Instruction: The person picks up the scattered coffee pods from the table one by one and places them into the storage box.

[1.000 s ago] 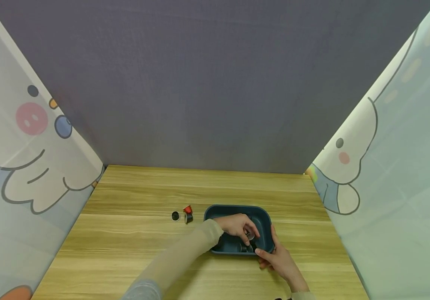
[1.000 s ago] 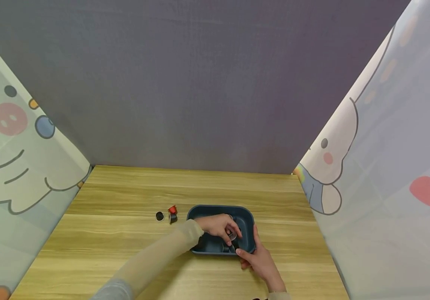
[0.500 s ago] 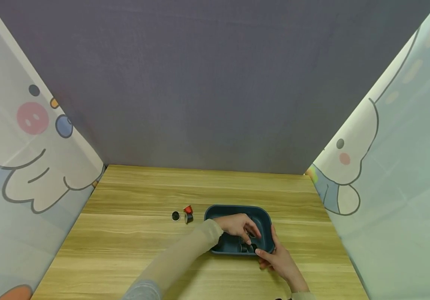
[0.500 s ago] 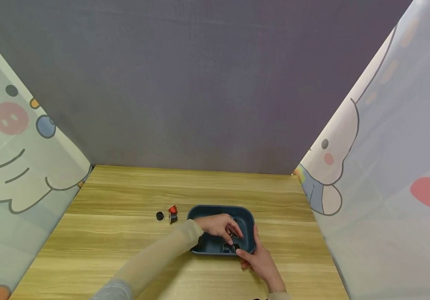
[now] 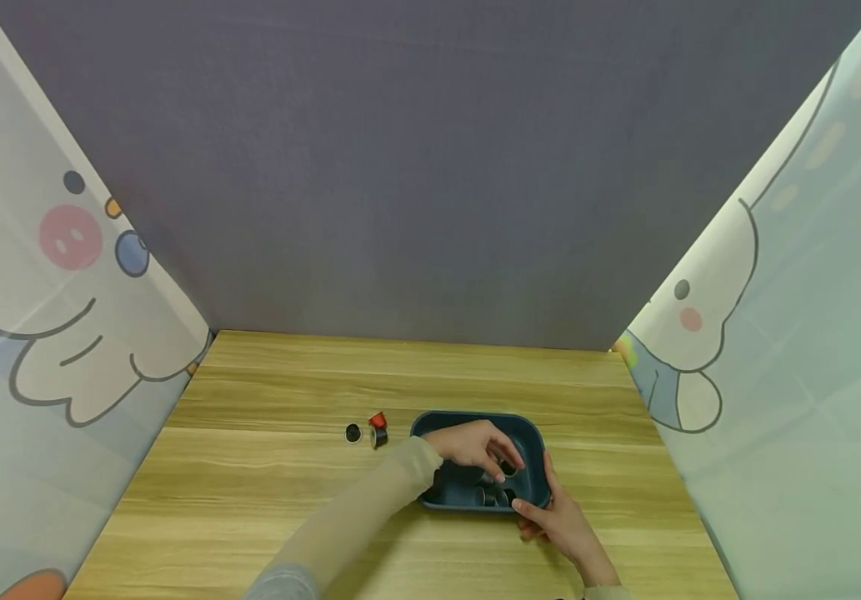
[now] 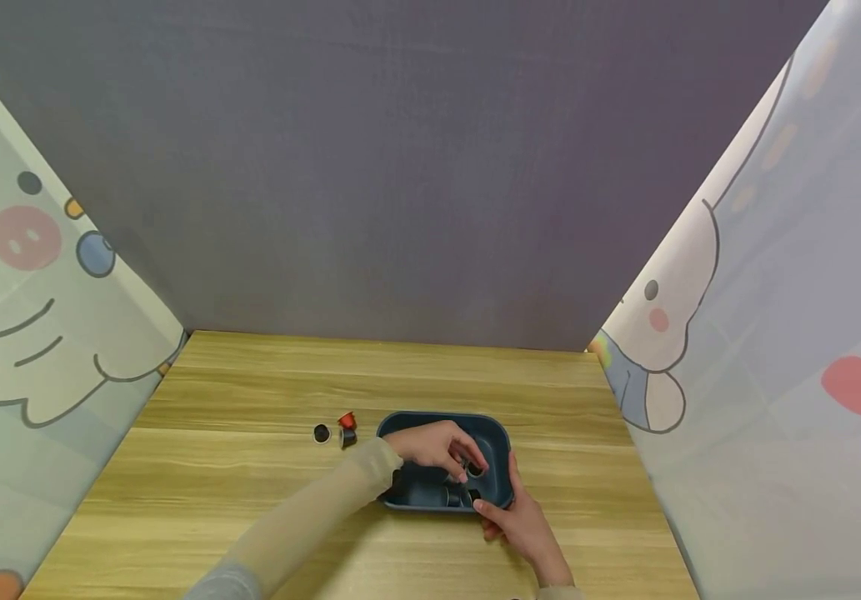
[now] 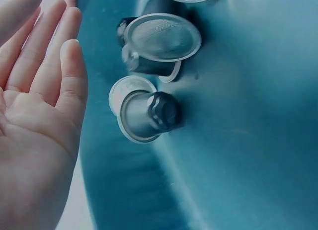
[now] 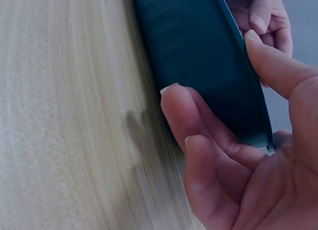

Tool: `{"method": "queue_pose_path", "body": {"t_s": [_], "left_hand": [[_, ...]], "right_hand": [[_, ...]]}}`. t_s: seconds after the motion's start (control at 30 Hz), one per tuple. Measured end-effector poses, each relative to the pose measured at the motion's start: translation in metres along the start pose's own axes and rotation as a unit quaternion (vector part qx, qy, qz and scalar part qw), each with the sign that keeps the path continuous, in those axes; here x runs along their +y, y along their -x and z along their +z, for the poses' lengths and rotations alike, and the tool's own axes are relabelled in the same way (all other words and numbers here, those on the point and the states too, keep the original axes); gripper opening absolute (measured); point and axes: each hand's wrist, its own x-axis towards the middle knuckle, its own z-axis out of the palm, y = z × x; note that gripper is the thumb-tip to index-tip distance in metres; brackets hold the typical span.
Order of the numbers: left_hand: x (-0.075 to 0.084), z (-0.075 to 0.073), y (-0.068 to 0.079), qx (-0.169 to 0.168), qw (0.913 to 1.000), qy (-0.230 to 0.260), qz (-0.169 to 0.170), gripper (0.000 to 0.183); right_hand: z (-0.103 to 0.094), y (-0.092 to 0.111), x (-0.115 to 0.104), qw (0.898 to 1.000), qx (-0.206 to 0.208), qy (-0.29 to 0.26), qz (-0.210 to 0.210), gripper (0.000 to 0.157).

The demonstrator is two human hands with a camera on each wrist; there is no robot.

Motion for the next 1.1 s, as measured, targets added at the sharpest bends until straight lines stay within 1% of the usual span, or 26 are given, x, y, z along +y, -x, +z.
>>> {"method": "queue_pose_path", "body": {"t_s": [0.2, 0.27, 0.43, 0.53, 0.6, 0.73, 0.87, 1.1], "left_hand": [[0.009, -0.005, 0.005, 0.012, 0.9996, 0.025, 0.01, 0.033], [0.012, -0.007, 0.008, 0.021, 0.9994, 0.025, 0.014, 0.032], [0.015, -0.012, 0.012, 0.052, 0.9981, -0.009, 0.032, 0.03], [0.017, -0.013, 0.016, 0.065, 0.997, -0.017, 0.04, 0.029], [0.02, -0.015, 0.019, 0.071, 0.9965, -0.013, 0.041, 0.03], [0.027, -0.017, 0.026, 0.091, 0.9951, 0.005, 0.039, 0.029], [0.034, -0.019, 0.035, 0.113, 0.9928, 0.006, 0.039, 0.029], [0.033, -0.022, 0.051, 0.147, 0.9878, -0.012, 0.049, 0.027]], "right_hand": [[0.001, 0.002, 0.0, 1.0, 0.0, -0.007, 0.002, 0.107], [0.001, 0.002, 0.001, 1.0, -0.001, -0.01, 0.003, 0.107], [0.0, 0.001, 0.004, 1.0, -0.003, -0.013, 0.004, 0.106], [0.0, 0.0, 0.005, 1.0, -0.002, -0.007, 0.004, 0.106], [0.0, 0.0, 0.004, 1.0, -0.001, -0.005, 0.005, 0.106], [-0.001, 0.0, 0.002, 1.0, -0.002, 0.001, 0.003, 0.108], [-0.002, 0.0, 0.0, 1.0, -0.004, -0.004, 0.001, 0.109], [-0.001, 0.0, -0.001, 1.0, 0.0, 0.002, 0.001, 0.108]]}}
